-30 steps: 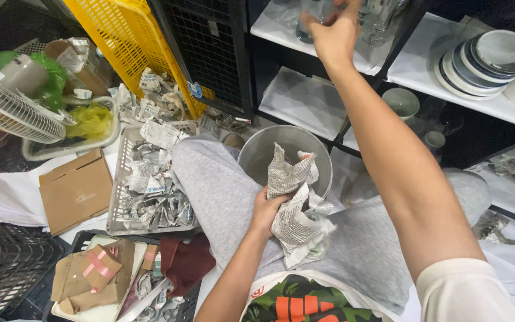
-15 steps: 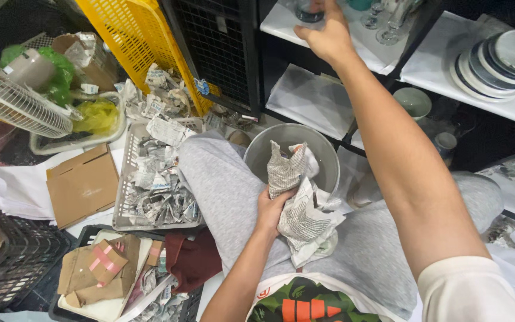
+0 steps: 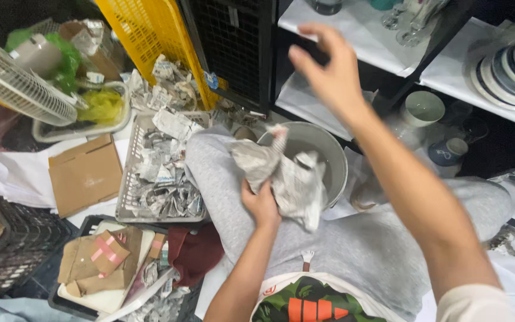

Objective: The person sits on the floor and wraps various ceramic items, including cups, bowls, and a pitcher, using crumpled newspaper. They place each wrapped item onto a nearby shelf.

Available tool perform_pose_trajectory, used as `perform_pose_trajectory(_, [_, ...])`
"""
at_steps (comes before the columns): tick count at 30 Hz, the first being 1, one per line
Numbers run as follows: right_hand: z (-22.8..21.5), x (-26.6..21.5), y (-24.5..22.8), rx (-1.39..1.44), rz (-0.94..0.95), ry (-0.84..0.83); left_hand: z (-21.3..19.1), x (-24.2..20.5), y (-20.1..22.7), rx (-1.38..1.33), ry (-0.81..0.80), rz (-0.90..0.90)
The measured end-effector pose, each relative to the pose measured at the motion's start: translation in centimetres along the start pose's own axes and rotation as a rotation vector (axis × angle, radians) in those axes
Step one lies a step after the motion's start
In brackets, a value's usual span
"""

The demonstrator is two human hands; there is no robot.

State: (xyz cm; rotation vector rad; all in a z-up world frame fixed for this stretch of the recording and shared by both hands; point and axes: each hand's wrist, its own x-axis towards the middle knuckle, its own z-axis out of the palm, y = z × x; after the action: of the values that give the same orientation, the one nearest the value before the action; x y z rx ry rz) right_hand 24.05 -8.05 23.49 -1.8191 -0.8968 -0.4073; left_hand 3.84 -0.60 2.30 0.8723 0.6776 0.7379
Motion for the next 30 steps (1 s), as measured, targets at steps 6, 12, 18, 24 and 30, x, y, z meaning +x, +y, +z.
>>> perform_pose_trajectory(6, [0.7,-20.0,-13.2,0.136,-0.122,-0.198,2.1,2.0,2.8,-0.149,0.124,0.174])
perform_pose_trajectory(12, [4.2,-26.8,-12.1,0.405,0.563,-0.329,2.8,1.9,4.2,-0.182,0.104,0.278])
perform_pose_trajectory(18, [4.6,-24.9,-7.0,0.794,0.707,-0.047,0.4,0.2,1.5,-0.296,-0.042,0.035])
perform_pose_trajectory(24, [6.5,-22.6,-5.4,0.905,0.611,-0.046,-4.0,0.0,0.8,-0.403,-0.387,-0.187])
perform_pose_trajectory(30, [9.2,-22.4,-4.3,1.076,0.748,-0.042,-6.4,0.0,2.4,-0.474,-0.447,-0.198])
